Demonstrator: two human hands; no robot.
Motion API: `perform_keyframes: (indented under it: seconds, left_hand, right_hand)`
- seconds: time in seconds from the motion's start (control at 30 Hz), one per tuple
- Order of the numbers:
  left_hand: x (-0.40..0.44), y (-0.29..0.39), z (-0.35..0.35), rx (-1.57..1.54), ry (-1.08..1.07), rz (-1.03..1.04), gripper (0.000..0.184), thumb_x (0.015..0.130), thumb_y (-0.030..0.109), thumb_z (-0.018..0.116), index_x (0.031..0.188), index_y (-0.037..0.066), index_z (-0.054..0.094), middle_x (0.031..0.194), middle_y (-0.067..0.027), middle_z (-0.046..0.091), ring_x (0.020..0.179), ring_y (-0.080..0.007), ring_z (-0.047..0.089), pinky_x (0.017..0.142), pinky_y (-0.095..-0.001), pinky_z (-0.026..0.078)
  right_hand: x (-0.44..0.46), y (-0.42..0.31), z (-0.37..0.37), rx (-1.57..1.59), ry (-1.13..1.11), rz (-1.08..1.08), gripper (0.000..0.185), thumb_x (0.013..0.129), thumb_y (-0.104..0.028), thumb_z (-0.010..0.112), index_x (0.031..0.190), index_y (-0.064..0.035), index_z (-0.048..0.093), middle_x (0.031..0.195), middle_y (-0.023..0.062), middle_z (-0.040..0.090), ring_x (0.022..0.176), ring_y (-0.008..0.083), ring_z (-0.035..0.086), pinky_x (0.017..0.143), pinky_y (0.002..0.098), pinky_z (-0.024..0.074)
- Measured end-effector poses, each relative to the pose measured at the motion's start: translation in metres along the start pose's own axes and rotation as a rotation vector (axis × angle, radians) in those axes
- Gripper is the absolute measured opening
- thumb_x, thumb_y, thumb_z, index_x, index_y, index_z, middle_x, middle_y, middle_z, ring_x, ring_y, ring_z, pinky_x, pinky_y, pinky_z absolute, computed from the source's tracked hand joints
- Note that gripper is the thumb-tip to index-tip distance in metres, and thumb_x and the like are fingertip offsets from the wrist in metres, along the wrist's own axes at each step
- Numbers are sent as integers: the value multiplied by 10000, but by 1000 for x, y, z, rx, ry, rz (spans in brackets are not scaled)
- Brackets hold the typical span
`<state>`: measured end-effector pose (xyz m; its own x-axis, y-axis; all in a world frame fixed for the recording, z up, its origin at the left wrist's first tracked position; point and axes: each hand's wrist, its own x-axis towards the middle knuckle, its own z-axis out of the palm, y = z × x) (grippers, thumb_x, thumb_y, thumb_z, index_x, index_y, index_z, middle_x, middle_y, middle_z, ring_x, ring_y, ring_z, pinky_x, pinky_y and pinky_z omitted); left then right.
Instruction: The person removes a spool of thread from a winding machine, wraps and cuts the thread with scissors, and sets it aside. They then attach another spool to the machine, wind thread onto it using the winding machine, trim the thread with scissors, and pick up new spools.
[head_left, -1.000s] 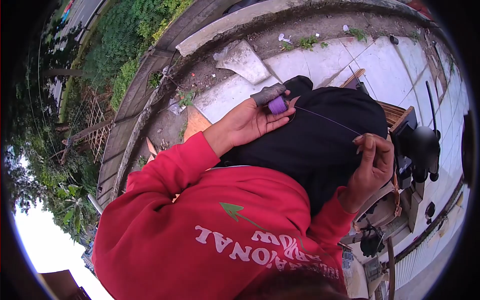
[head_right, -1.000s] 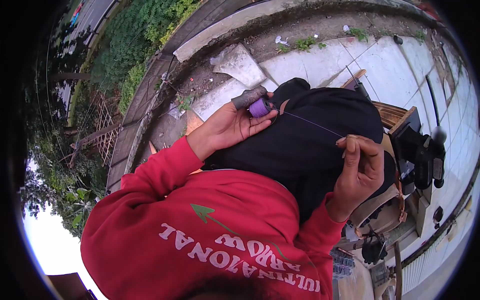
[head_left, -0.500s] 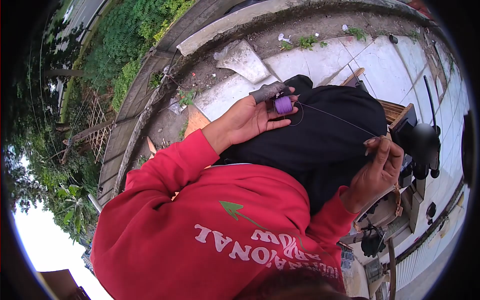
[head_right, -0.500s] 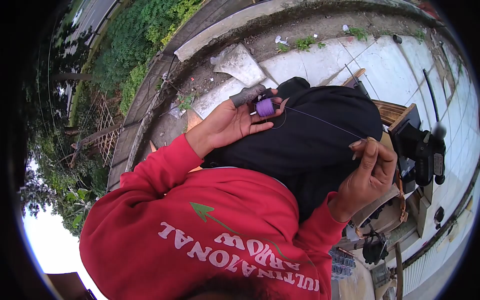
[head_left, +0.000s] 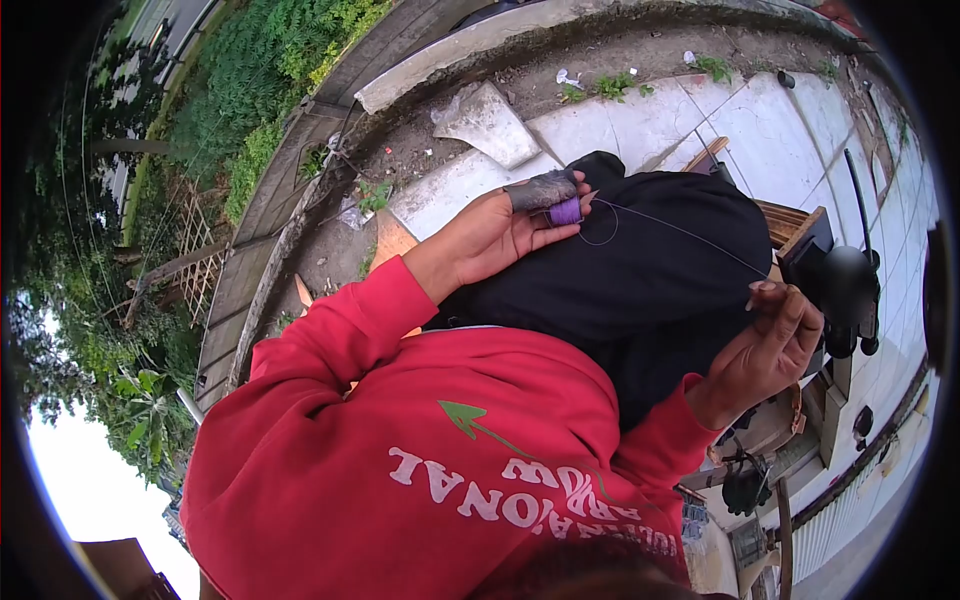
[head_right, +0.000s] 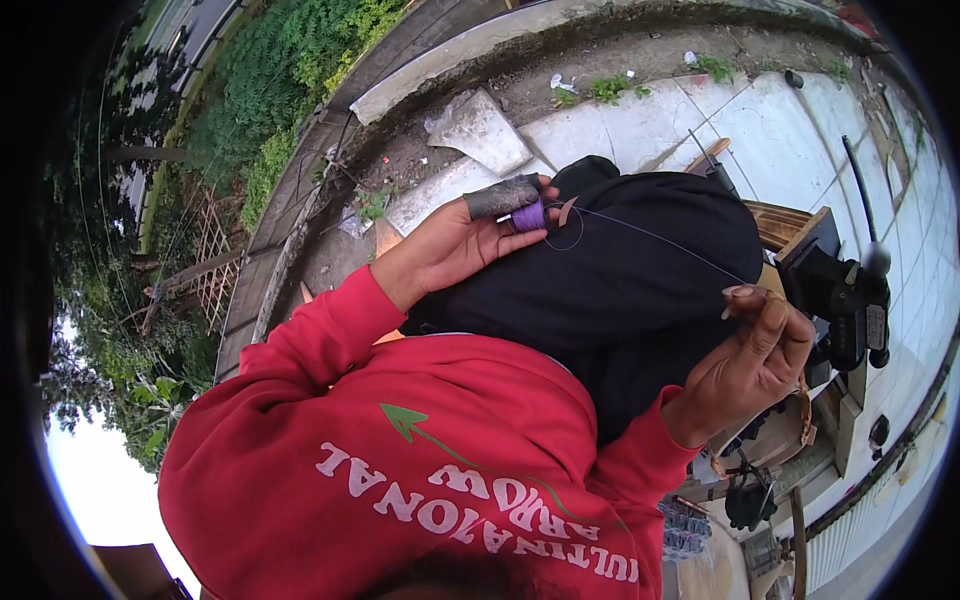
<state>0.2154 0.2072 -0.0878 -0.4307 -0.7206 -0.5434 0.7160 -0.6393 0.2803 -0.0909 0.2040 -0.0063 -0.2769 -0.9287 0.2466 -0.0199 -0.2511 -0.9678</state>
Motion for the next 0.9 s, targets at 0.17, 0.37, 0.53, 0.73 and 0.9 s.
perform_keyframes:
  seconds: [0.17, 0.37, 0.53, 0.73, 0.9]
  left_hand:
    - [-3, 8, 12, 110, -49, 151, 462, 1040, 126, 594, 1473, -1, 493, 1451, -120, 578, 1324, -250, 596, 1128, -368, 507]
    - [-13, 21, 32, 456, -7, 331, 562, 934, 17, 736, 1458, 44, 536, 1413, -89, 620, 1307, -203, 596, 1124, -353, 484]
    - [-13, 20, 40, 722, -133, 619, 641, 893, -40, 771, 1474, 23, 509, 1443, -117, 599, 1320, -203, 582, 1142, -378, 462]
    - [-24, 21, 56, 847, -180, 694, 654, 896, -54, 761, 1486, 18, 488, 1454, -122, 589, 1343, -215, 564, 1158, -392, 448]
    - [-29, 25, 54, 877, -209, 693, 769, 751, -243, 629, 1468, 18, 526, 1461, -88, 532, 1426, -243, 491, 1228, -430, 365]
  right_hand:
    - [2, 1, -7, 6, 13, -22, 153, 1092, -133, 548, 1071, 12, 595, 951, 162, 701, 854, 197, 668, 797, 313, 530]
    - [14, -8, 8, -514, 70, -126, 165, 1022, -56, 648, 1175, 7, 645, 1128, 157, 713, 998, 195, 673, 863, 306, 515]
    - [20, -23, 43, -577, -126, -241, 240, 944, 13, 716, 1182, -12, 701, 1242, 132, 701, 1157, 232, 656, 954, 331, 500]
    - [23, -13, 85, -486, -629, -93, 413, 899, -135, 783, 1289, -35, 693, 1342, 165, 655, 1201, 321, 642, 1026, 400, 482]
    - [17, 3, 94, -296, -634, 7, 134, 907, -82, 759, 983, 28, 753, 1152, 146, 741, 1093, 268, 689, 962, 344, 503]
